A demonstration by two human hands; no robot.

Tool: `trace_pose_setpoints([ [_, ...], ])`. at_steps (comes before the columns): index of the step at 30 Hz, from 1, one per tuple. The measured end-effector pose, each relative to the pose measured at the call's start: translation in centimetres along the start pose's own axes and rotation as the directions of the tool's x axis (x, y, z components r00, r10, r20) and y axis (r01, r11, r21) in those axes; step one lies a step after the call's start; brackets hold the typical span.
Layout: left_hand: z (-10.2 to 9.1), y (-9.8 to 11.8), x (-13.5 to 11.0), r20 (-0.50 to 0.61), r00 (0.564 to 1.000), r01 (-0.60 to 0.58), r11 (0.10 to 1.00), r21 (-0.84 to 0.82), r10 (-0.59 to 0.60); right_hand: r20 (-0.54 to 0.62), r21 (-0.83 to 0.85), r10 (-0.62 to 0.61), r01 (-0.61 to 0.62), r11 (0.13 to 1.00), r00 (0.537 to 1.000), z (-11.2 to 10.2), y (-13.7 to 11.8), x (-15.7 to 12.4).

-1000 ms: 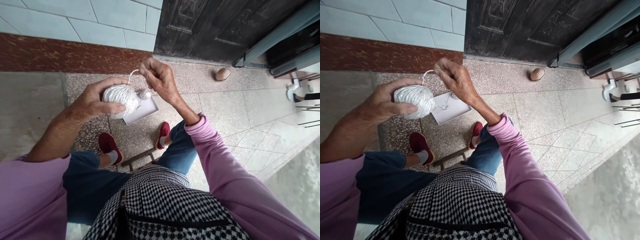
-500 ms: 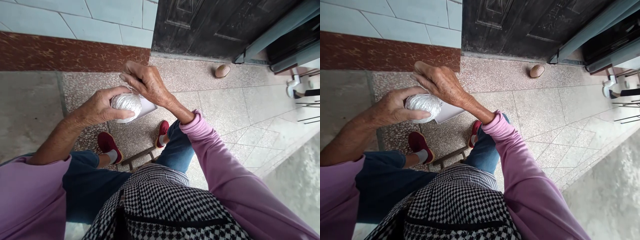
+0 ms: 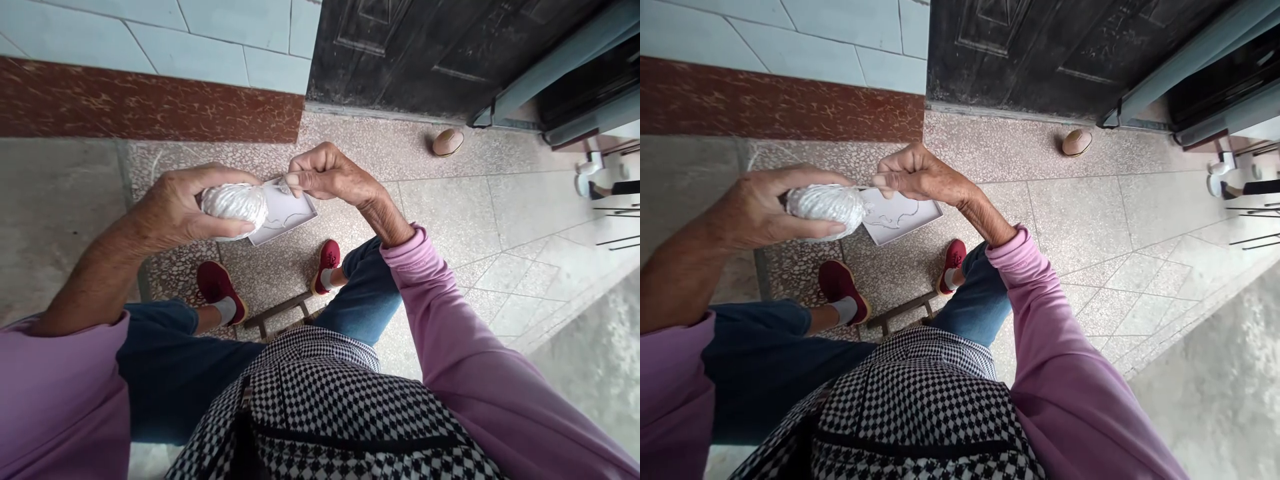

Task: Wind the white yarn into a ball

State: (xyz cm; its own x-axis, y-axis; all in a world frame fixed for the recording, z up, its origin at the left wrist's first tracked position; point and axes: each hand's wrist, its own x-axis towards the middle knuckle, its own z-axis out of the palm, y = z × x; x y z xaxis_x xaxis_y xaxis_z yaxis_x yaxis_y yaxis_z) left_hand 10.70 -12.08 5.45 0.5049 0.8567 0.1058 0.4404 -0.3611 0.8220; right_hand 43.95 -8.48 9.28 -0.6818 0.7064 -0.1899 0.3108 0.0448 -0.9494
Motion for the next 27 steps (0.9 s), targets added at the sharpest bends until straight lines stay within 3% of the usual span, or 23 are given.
trace_pose_setpoints([
  [4,1.2,0.8,0.7,0.023,0.998,-0.054,0.996,0.071,0.053,-0.124,0.165,0.120,-0.099,0.981,0.985,1.4,-0.4,0.8],
  [9,0.9,0.9,0.3,0.190,0.981,0.075,0.988,-0.136,-0.049,-0.285,0.116,0.095,-0.064,0.991,0.954,1.8,-0.2,2.3],
  [15,0.0,-0.7,-1.0,0.097,0.986,0.161,0.943,-0.292,-0.138,-0.169,0.002,-0.046,0.047,0.999,0.985,0.6,1.4,1.6],
  [19,-0.2,-0.8,-1.2,0.058,0.979,0.201,0.915,-0.350,-0.193,-0.298,-0.094,-0.157,0.134,0.986,0.942,0.3,1.8,1.3],
  [22,-0.2,-0.4,-0.9,0.052,0.975,0.218,0.893,-0.393,-0.215,-0.336,-0.062,-0.158,0.146,0.987,0.928,1.2,1.3,1.4],
  [25,0.0,0.0,-0.5,0.040,0.977,0.208,0.886,-0.414,-0.210,-0.226,0.039,-0.164,0.177,0.983,0.960,2.8,0.5,1.3],
  [27,0.1,0.2,-0.3,0.040,0.980,0.192,0.890,-0.414,-0.193,-0.185,0.049,-0.100,0.111,0.993,0.978,3.8,0.1,1.1],
])
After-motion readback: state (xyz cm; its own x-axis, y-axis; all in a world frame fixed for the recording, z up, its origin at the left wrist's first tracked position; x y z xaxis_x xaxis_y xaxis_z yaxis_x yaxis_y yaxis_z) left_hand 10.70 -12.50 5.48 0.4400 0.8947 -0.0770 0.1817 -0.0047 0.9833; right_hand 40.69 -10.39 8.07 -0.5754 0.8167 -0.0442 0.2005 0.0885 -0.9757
